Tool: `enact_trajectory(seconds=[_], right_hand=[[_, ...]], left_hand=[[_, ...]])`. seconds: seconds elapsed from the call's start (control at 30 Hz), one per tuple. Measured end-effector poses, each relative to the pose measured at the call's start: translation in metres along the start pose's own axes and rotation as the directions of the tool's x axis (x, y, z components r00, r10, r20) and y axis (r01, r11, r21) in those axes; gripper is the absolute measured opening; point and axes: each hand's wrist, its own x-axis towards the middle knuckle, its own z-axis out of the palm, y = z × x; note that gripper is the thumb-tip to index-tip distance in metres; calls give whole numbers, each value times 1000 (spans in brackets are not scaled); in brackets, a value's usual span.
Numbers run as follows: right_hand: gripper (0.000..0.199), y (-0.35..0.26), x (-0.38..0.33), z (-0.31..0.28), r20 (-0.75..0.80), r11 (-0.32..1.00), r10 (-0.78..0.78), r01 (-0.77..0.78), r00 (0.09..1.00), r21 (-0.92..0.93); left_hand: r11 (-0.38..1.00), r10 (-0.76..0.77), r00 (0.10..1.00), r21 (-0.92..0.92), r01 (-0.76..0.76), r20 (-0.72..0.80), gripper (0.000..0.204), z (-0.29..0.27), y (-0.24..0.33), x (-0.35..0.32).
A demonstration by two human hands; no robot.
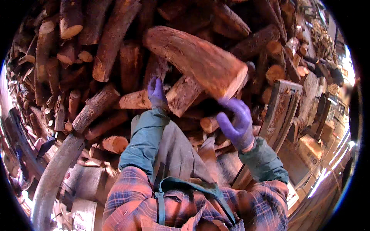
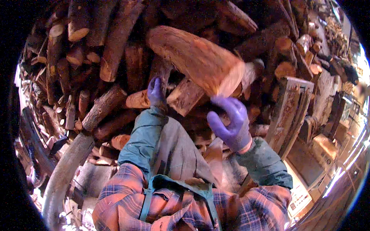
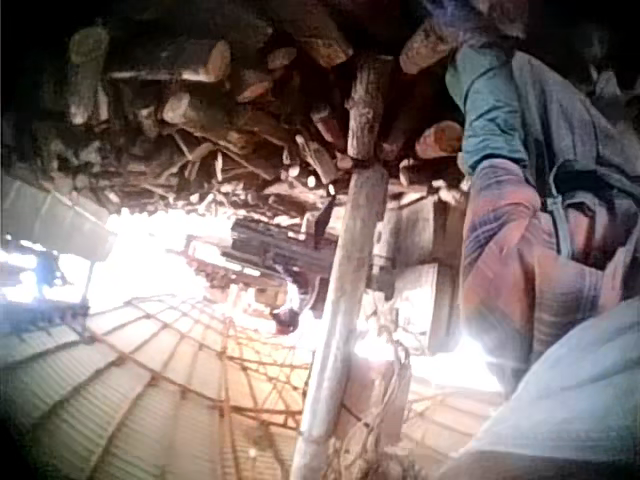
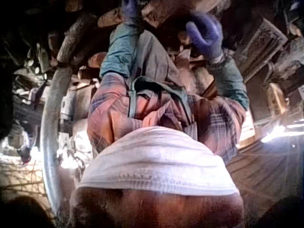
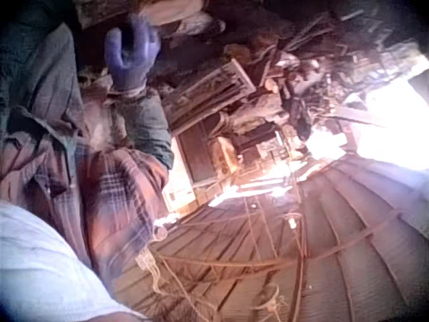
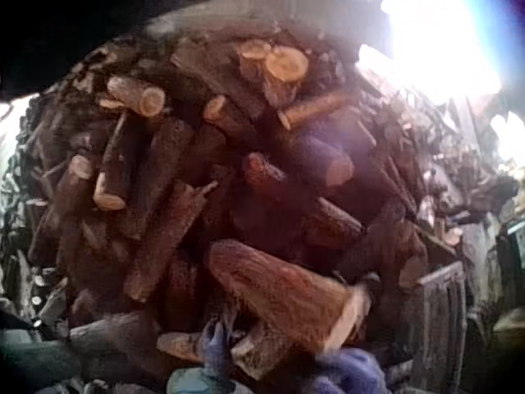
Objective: The person repeatedly picks up logs from a large pile, places them into a log processing machine, and operates the machine to cut the logs. The person then removes the processed logs and returns them to the pile, continuing this cycle throughout the video.
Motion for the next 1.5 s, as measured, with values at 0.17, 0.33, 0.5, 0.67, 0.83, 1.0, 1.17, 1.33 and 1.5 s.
enact_trajectory(seconds=[0.17, 0.33, 0.5, 0.67, 0.83, 1.0, 1.17, 1.33, 1.5], right_hand=[[18, 65, -20, 11, 49, 831, 437, -424, 898, 361], [68, 209, 90, 94, -42, 979, 205, -205, 978, -5], [72, 340, 141, 188, 409, 516, 672, -787, 617, 339], [77, 350, 106, 202, 326, 870, 444, -489, 835, 68], [91, 275, -10, 196, 507, 658, 481, -677, 715, 331], [71, 190, -133, 147, 575, 179, 441, -696, 689, 696], [72, 158, -212, 82, 518, 174, 519, -678, 680, 714], [78, 158, -254, -21, 422, 366, 480, -613, 769, 700], [83, 185, -302, -152, 123, 562, 437, -377, 891, 736]], left_hand=[[991, 128, 978, 64, -119, -162, 30, -54, -63, -31], [985, -1, 991, 170, -21, 133, 51, -30, -71, -25], [956, -262, 877, 236, 177, 402, 69, 25, -131, 26], [377, -321, 411, -283, 882, 853, 71, 61, -144, -4], [690, -655, 661, -68, 721, 367, 66, -34, -130, -85], [753, -627, 733, -37, 657, 263, 59, -105, -114, -193], [768, -634, 746, 52, 638, 203, 57, -98, -81, -291], [808, -583, 738, 151, 569, 339, 57, -20, -41, -387], [763, -617, 603, 194, 617, 505, 59, 72, -59, -467]])
